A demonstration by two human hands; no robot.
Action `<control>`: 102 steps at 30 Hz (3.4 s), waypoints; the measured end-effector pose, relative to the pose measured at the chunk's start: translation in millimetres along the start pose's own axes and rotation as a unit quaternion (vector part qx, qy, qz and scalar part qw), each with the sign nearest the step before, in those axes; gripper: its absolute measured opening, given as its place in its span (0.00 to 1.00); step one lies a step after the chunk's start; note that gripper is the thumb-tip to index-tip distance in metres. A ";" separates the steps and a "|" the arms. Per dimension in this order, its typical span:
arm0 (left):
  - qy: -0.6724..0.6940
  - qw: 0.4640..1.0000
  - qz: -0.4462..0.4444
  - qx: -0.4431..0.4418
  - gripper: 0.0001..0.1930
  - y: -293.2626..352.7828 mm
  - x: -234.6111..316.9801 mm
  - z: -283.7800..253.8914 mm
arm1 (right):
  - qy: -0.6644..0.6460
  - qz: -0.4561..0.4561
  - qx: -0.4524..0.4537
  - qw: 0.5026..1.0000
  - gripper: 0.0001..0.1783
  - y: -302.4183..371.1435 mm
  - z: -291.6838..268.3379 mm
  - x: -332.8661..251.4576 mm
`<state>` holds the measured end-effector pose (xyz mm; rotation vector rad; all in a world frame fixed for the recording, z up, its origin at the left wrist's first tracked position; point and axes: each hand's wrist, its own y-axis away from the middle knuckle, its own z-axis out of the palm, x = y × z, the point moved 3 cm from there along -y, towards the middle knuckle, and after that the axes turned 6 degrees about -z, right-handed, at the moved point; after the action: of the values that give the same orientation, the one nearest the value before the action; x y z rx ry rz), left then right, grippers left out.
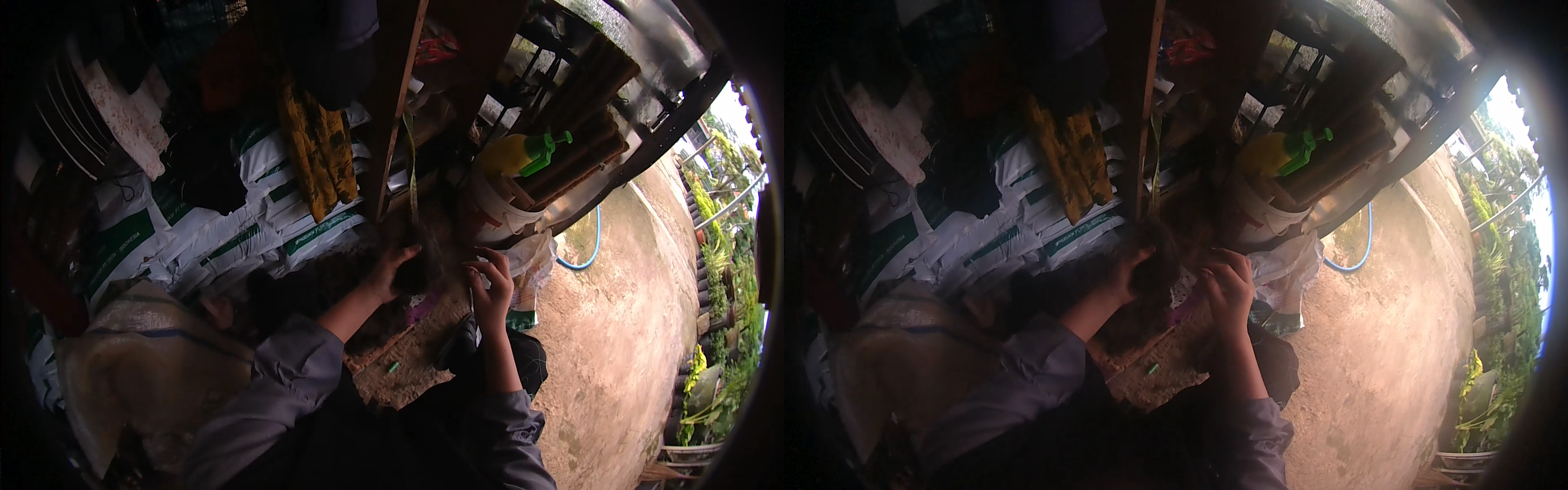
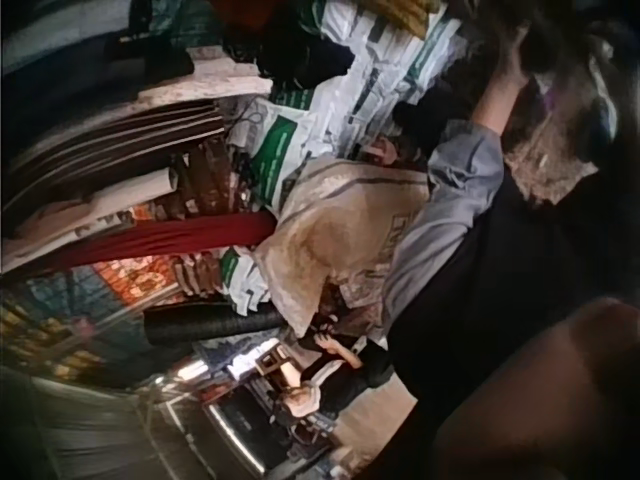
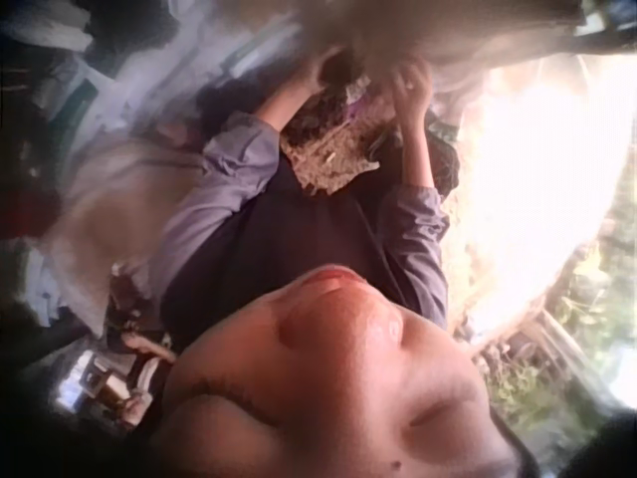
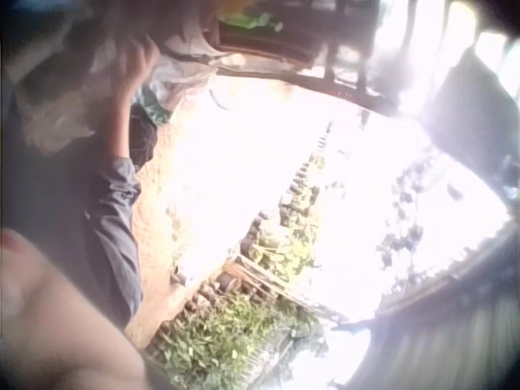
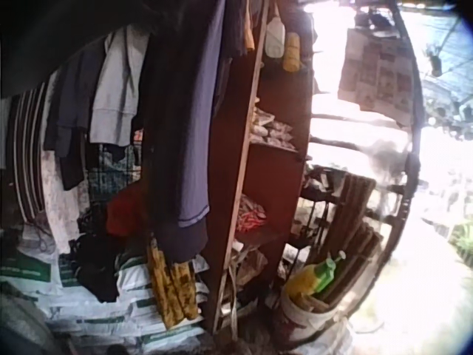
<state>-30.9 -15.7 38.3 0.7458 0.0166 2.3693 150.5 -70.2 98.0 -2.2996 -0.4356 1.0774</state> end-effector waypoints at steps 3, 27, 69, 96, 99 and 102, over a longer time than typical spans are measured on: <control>-0.062 0.998 0.012 -0.008 0.24 -6.9 -7.6 -4.2 | 0.011 -0.040 -0.048 0.998 0.17 -8.0 2.4 -3.8; -0.112 0.991 0.031 -0.068 0.26 4.3 3.8 -5.4 | 0.087 -0.078 -0.104 0.988 0.23 -10.0 12.8 -12.7; 0.032 0.976 0.032 -0.215 0.33 0.3 7.3 -15.9 | 0.049 -0.067 -0.125 0.989 0.28 -2.5 39.7 -27.5; 0.036 0.990 0.014 -0.137 0.27 3.2 0.4 -5.7 | 0.059 -0.026 -0.037 0.997 0.22 -11.5 29.1 -22.3; -0.093 0.992 0.049 -0.075 0.27 -3.8 -2.9 -13.8 | 0.117 -0.043 -0.100 0.987 0.22 -10.8 33.1 -20.6; -0.136 0.990 0.018 -0.028 0.27 -3.5 -1.4 -21.5 | 0.112 -0.039 -0.091 0.989 0.20 -12.9 33.4 -19.7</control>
<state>-39.1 -10.1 18.8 1.0431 -0.1799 2.2721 111.5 -58.3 100.2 -2.5047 -0.5482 0.7564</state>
